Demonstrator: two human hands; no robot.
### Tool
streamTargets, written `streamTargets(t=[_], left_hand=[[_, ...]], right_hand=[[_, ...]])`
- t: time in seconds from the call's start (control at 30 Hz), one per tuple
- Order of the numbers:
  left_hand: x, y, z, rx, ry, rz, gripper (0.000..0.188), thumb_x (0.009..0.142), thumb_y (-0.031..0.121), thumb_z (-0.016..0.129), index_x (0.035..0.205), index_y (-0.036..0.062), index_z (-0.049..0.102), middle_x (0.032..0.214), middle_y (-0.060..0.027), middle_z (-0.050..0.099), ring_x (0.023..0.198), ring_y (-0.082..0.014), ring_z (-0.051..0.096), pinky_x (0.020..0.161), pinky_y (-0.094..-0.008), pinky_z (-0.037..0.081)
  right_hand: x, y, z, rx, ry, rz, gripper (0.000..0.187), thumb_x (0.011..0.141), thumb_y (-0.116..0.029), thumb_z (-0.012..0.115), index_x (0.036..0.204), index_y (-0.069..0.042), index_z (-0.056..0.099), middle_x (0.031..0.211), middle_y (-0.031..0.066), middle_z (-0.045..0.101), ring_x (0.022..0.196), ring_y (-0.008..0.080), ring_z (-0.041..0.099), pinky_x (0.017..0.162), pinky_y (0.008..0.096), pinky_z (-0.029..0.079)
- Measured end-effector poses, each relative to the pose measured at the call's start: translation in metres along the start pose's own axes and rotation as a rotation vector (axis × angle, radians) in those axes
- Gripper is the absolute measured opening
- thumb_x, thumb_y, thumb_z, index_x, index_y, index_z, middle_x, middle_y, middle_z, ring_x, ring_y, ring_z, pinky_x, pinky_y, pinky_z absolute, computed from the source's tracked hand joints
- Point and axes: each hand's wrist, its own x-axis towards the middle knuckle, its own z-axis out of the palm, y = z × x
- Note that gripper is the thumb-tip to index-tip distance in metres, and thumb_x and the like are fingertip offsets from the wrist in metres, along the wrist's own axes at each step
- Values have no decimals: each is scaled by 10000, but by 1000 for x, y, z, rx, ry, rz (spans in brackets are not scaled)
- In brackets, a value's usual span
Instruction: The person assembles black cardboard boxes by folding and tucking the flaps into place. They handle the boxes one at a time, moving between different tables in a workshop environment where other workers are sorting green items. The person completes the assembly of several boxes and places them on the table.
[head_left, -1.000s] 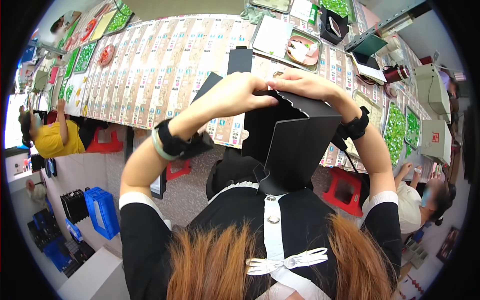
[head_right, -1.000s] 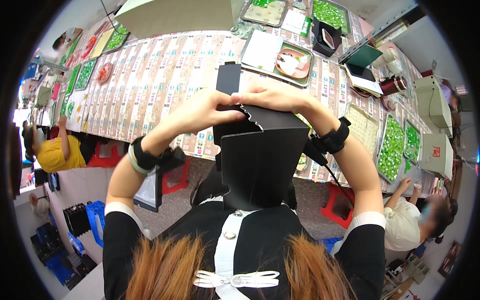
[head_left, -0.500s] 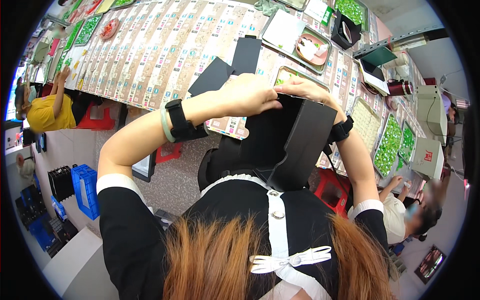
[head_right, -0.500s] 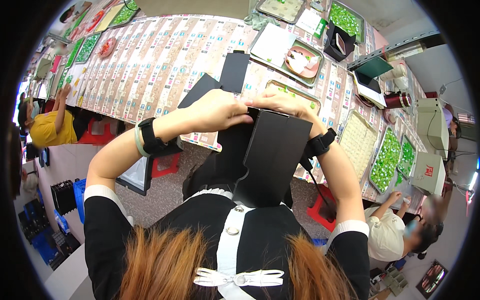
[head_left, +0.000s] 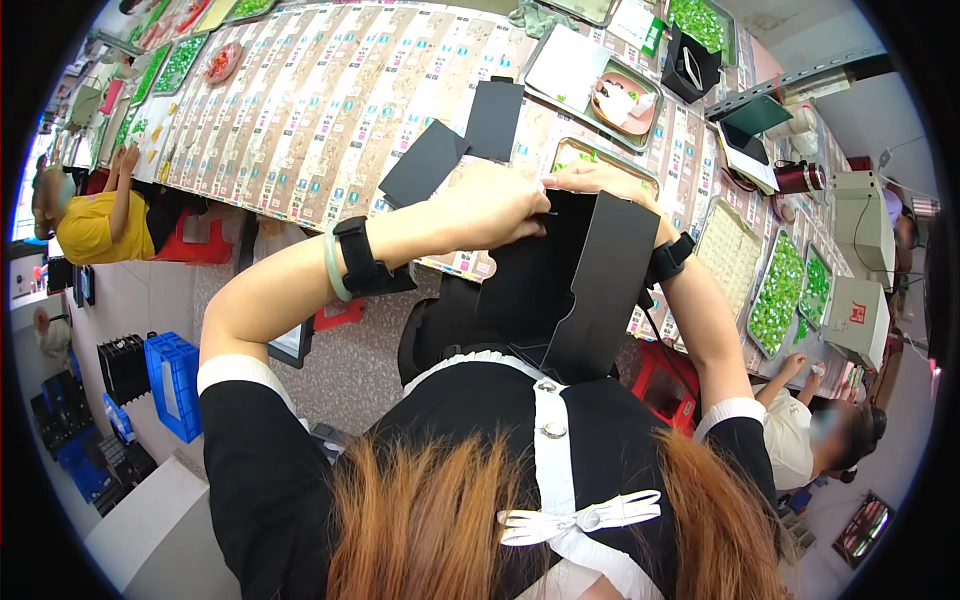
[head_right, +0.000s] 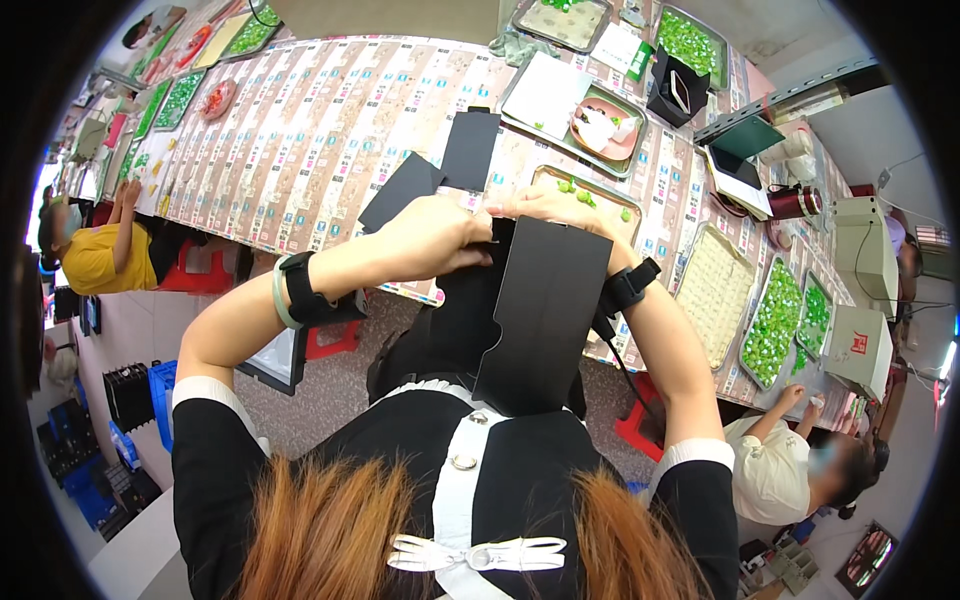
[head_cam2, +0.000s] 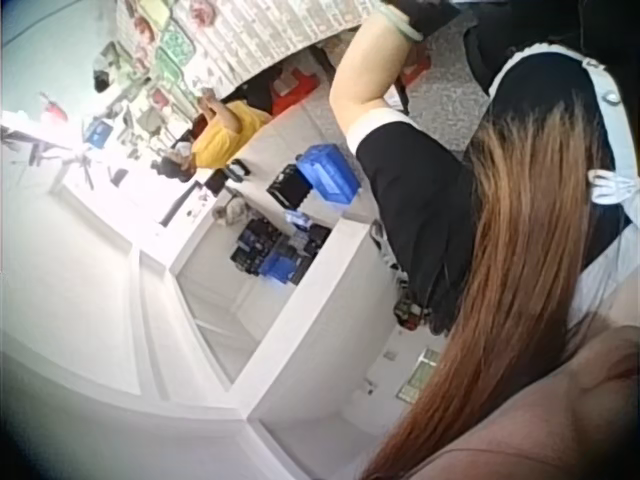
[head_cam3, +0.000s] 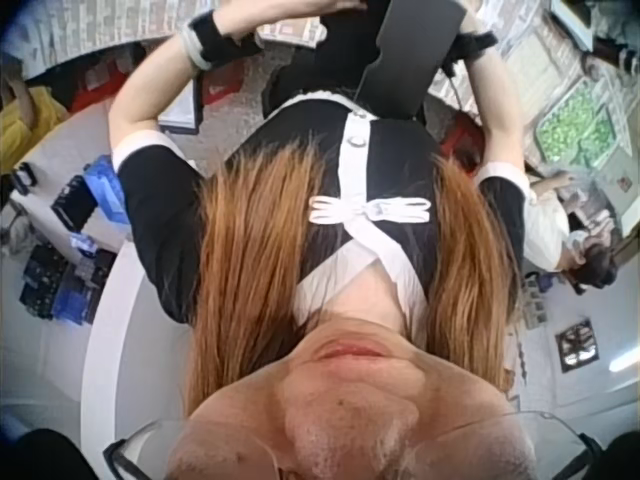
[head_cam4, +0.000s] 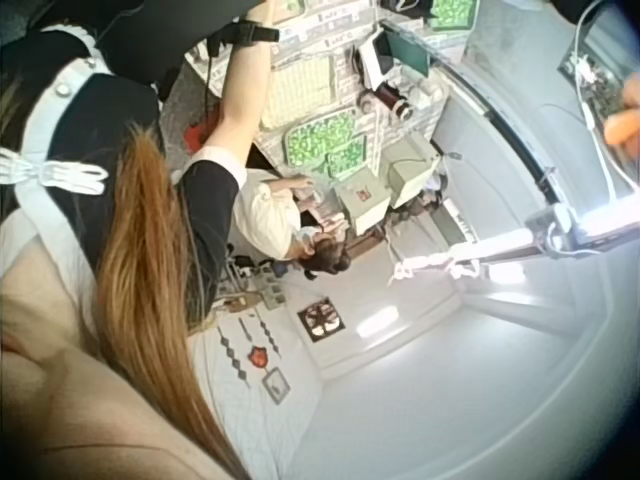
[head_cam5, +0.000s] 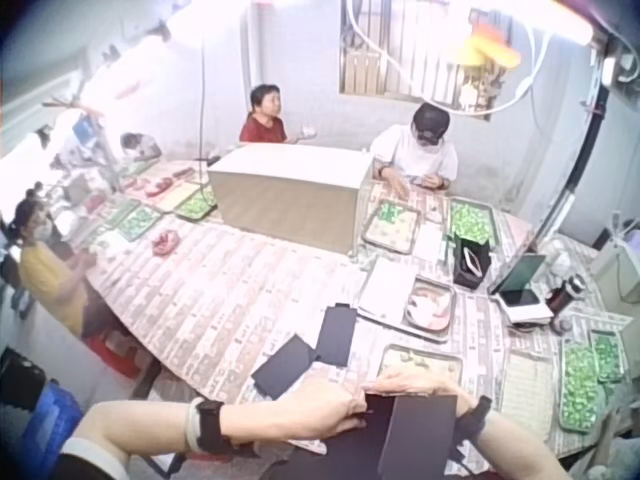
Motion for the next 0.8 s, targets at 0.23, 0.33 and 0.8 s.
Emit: streamTargets(t=[0.23,0.33,0.8], left_hand=[[6,-6,-7,-105,-227,-180,300,672,262,707,800,2,627,665,-175,590,663,-320,594,614,-370,461],[-3,6,-2,58,-131,-106,251,662,230,707,759,14,622,653,-165,588,658,-318,595,613,-379,462],[-15,-11,24,-989,-225,-290,598,696,260,719,1160,-20,465,1073,-102,541,951,-169,521,817,-282,414]], right_hand=[[5,-1,-1,-229,-77,-274,340,869,-148,468,1196,-79,528,1024,18,571,859,78,531,714,206,436],[1,-9,3,-314,-55,-241,346,845,-132,478,1181,-73,536,1067,54,579,915,125,547,756,234,440],[-11,-23,-6,-498,98,-467,352,792,-193,545,1106,-37,565,1070,120,596,917,223,565,809,306,433]])
